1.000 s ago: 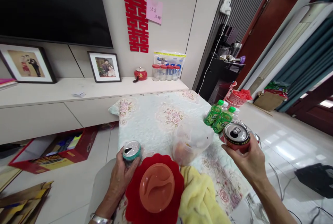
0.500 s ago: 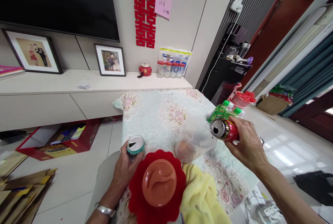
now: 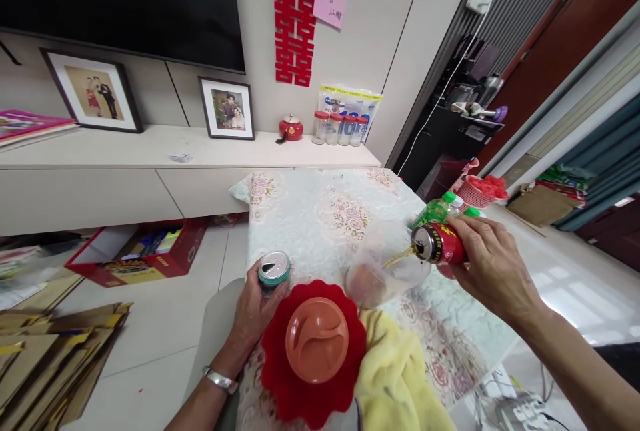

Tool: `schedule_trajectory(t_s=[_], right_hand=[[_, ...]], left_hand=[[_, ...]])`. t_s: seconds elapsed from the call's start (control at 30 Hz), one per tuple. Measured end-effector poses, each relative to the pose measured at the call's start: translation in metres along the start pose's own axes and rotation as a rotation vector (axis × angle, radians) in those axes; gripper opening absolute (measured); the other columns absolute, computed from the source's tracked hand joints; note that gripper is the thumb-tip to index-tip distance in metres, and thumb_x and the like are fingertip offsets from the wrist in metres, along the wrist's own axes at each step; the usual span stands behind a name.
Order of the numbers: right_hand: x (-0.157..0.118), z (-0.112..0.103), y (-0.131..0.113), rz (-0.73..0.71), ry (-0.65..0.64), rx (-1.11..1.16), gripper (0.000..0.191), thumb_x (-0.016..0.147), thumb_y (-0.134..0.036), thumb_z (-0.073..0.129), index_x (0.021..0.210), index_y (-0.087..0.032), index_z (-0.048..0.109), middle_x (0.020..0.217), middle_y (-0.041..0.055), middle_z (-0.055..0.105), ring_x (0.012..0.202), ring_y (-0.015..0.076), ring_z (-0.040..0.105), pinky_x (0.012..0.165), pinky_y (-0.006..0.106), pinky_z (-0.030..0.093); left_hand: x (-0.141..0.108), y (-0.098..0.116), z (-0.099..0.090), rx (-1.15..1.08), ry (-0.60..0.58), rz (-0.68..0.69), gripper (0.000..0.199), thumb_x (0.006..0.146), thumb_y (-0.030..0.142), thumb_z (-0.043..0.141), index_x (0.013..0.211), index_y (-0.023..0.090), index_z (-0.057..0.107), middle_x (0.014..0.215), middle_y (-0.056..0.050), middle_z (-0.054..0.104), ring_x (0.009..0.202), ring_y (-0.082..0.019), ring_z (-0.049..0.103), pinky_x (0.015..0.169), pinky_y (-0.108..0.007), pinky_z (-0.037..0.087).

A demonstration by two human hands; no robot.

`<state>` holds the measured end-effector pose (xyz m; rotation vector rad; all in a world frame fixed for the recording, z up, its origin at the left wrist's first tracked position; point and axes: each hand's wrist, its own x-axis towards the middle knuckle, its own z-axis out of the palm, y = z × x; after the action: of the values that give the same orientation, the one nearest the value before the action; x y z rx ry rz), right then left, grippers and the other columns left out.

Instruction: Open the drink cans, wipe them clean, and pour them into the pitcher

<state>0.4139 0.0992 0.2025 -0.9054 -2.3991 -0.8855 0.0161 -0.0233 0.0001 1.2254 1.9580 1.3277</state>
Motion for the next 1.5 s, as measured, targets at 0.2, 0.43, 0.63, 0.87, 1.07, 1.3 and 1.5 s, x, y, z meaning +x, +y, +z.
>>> schedule_trajectory(t_s=[0.2, 0.43, 0.63, 0.87, 1.07, 1.3, 1.5], right_hand=[[0.008, -0.007, 0.000, 0.000, -0.041, -0.022, 0.065, 0.094, -0.021, 0.060, 0.157, -0.021, 0.041, 0.131, 0.0197, 0.070, 0.121, 0.0425, 0.063, 0.093, 0.059, 0.053], [0.014, -0.012, 0.004, -0.070, -0.100, -0.089, 0.064, 0.092, -0.016, 0.060, 0.153, -0.017, 0.043, 0.132, 0.0201, 0.069, 0.120, 0.0410, 0.062, 0.096, 0.056, 0.053], [0.020, -0.017, 0.003, -0.103, -0.138, -0.106, 0.068, 0.090, -0.011, 0.059, 0.156, -0.016, 0.041, 0.133, 0.0220, 0.068, 0.120, 0.0416, 0.062, 0.097, 0.057, 0.052], [0.025, -0.022, 0.003, -0.161, -0.158, -0.138, 0.064, 0.087, -0.011, 0.059, 0.150, -0.012, 0.048, 0.131, 0.0232, 0.068, 0.118, 0.0417, 0.062, 0.096, 0.056, 0.051], [0.028, -0.025, 0.003, -0.179, -0.197, -0.156, 0.063, 0.087, -0.012, 0.058, 0.149, -0.016, 0.044, 0.134, 0.0219, 0.067, 0.122, 0.0420, 0.060, 0.098, 0.055, 0.050], [0.038, -0.030, -0.001, -0.211, -0.180, -0.195, 0.054, 0.087, -0.017, 0.061, 0.139, -0.015, 0.050, 0.131, 0.0181, 0.069, 0.121, 0.0376, 0.061, 0.101, 0.050, 0.048], [0.046, -0.034, -0.005, -0.266, -0.194, -0.216, 0.060, 0.078, -0.010, 0.059, 0.137, -0.015, 0.049, 0.130, 0.0166, 0.070, 0.118, 0.0364, 0.062, 0.101, 0.049, 0.047]], left_hand=[[0.000, 0.000, 0.000, 0.033, 0.007, -0.002, 0.084, 0.084, 0.065, 0.058, 0.147, 0.013, 0.041, 0.133, -0.021, 0.070, 0.122, -0.038, 0.070, 0.099, -0.053, 0.057], [0.001, -0.004, 0.001, 0.029, -0.002, 0.008, 0.086, 0.083, 0.065, 0.058, 0.149, 0.013, 0.039, 0.140, -0.023, 0.066, 0.127, -0.039, 0.067, 0.102, -0.053, 0.056], [0.001, -0.005, 0.001, 0.010, -0.004, 0.000, 0.087, 0.083, 0.065, 0.059, 0.150, 0.014, 0.038, 0.136, -0.022, 0.069, 0.124, -0.038, 0.070, 0.101, -0.052, 0.057], [0.000, -0.005, 0.000, 0.018, -0.012, -0.001, 0.086, 0.083, 0.066, 0.059, 0.149, 0.014, 0.039, 0.139, -0.023, 0.067, 0.127, -0.039, 0.067, 0.103, -0.054, 0.056], [0.000, -0.003, -0.001, 0.008, -0.023, -0.010, 0.089, 0.082, 0.067, 0.060, 0.149, 0.013, 0.038, 0.139, -0.022, 0.067, 0.128, -0.038, 0.067, 0.104, -0.053, 0.055], [0.000, 0.000, 0.000, 0.008, -0.004, -0.012, 0.087, 0.081, 0.067, 0.060, 0.146, 0.013, 0.041, 0.132, -0.021, 0.071, 0.119, -0.037, 0.072, 0.097, -0.051, 0.058], [0.000, -0.001, 0.000, 0.018, 0.001, -0.009, 0.083, 0.082, 0.066, 0.059, 0.146, 0.015, 0.042, 0.135, -0.021, 0.069, 0.122, -0.038, 0.070, 0.099, -0.052, 0.057]])
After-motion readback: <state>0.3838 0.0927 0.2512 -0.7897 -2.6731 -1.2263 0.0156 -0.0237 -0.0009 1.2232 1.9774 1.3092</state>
